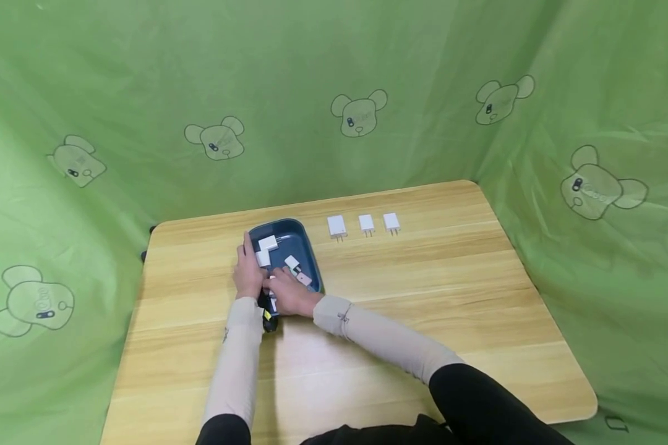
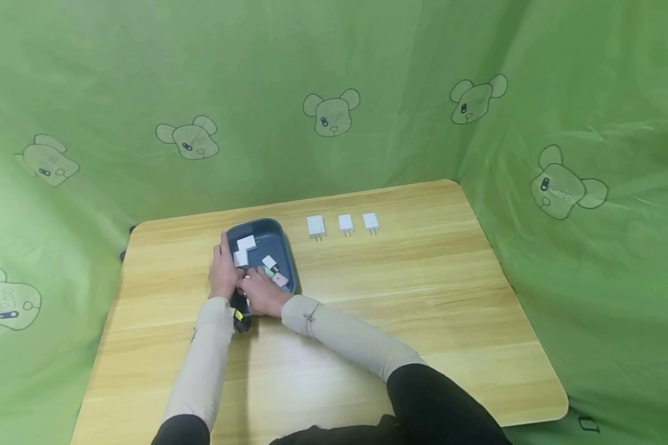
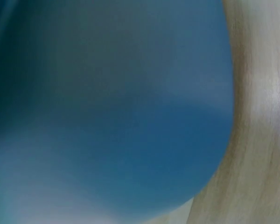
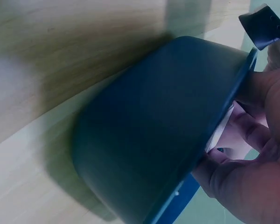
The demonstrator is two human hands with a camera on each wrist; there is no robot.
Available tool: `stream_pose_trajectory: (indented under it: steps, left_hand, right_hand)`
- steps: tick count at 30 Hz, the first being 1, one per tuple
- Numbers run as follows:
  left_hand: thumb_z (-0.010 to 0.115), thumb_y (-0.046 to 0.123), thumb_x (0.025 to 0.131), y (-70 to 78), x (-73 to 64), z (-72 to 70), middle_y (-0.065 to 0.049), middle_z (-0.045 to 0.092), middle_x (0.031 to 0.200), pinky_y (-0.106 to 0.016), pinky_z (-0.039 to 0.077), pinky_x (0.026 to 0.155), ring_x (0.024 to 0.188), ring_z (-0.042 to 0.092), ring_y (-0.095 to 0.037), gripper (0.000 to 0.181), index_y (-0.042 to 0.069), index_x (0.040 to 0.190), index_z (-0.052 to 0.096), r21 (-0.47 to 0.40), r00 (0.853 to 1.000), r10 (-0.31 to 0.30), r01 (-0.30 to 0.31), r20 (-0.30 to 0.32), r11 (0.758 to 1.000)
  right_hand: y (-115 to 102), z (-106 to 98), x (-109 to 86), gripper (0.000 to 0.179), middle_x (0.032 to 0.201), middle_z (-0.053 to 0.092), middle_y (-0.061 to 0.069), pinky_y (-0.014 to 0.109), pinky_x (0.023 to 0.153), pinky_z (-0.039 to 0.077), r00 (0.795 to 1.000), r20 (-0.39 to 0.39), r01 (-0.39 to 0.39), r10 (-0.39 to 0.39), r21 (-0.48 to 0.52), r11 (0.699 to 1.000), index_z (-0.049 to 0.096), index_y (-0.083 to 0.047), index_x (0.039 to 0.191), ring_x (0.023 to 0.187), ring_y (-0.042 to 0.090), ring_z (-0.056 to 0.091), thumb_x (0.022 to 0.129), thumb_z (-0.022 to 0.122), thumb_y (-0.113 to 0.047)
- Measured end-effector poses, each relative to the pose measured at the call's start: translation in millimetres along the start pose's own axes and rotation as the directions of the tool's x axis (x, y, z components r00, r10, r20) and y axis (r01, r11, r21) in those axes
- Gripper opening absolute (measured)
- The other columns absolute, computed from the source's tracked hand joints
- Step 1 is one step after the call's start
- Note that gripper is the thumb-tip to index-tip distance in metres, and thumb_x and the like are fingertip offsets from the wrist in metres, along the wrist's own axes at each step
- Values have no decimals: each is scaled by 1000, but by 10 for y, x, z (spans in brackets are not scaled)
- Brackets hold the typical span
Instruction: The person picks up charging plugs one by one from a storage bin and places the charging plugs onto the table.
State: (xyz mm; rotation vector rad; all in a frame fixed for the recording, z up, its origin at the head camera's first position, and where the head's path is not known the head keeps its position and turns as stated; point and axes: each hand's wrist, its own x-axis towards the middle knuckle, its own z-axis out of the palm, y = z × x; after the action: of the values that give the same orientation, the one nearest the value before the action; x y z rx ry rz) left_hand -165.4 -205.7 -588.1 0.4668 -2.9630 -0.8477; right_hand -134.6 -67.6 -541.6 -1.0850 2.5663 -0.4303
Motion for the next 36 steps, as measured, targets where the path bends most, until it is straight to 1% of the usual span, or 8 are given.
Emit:
stream_pose_trajectory:
  steps: [7,11,17,22,24,27,30,36]
  left_hand:
    - [67,-11,75,-1,-22,-5,-21,39,154,-60,56,75,92,64,-48,107,16,164,14,-12,1000,-5,5,-6,1000]
    - [69,-11,73,3,-27,4,-22,39,154,-60,56,76,92,64,-48,111,17,164,13,-12,1000,-10,10,-3,1000]
    - [76,-1,73,1,-28,12,-22,37,155,-59,57,77,88,65,-47,116,17,165,8,4,999,-24,24,35,1000]
    - [74,-1,76,6,-11,13,-22,39,152,-58,57,75,86,65,-47,111,17,164,9,4,999,-28,28,28,1000]
    - [73,-3,76,8,-7,13,-22,40,152,-58,57,75,87,65,-48,110,17,164,10,-1,999,-23,23,26,1000]
    - [73,-5,76,6,-3,10,-22,39,153,-58,57,75,87,65,-47,111,17,164,9,-9,999,-21,21,31,1000]
    - [73,-5,76,0,1,9,-22,37,155,-57,58,76,88,66,-46,112,17,165,8,-9,999,-27,27,38,1000]
    - [71,-7,77,11,4,9,-22,35,157,-57,58,77,87,65,-45,112,18,165,6,-11,998,-36,36,46,999]
  right_hand:
    - [41,-129,-32,37,112,69,1,34,98,41,998,-59,15,-12,46,999,74,-13,111,110,19,54,78,68,1]
    - [99,-190,-42,37,112,69,1,35,100,40,995,-94,38,-29,88,995,74,-12,110,111,19,54,78,64,3]
    - [218,-265,-79,37,112,70,1,37,105,41,989,-135,74,-55,137,988,75,-11,111,116,20,57,79,62,4]
    - [323,-363,-105,34,119,69,4,40,110,42,977,-208,81,-46,166,983,75,-12,107,120,24,56,79,63,2]
    - [365,-424,-121,35,123,69,6,42,113,42,971,-234,88,-42,188,978,74,-11,109,123,25,55,79,63,3]
    - [440,-517,-150,40,129,67,8,42,115,42,966,-258,80,-16,241,967,69,-9,118,126,27,54,80,64,4]
    - [529,-611,-193,46,134,65,7,41,114,43,966,-255,33,51,312,950,62,-9,127,127,25,54,83,65,3]
    - [797,-749,-279,48,134,63,6,44,114,45,953,-256,-58,162,370,927,59,-10,132,130,24,52,86,67,1]
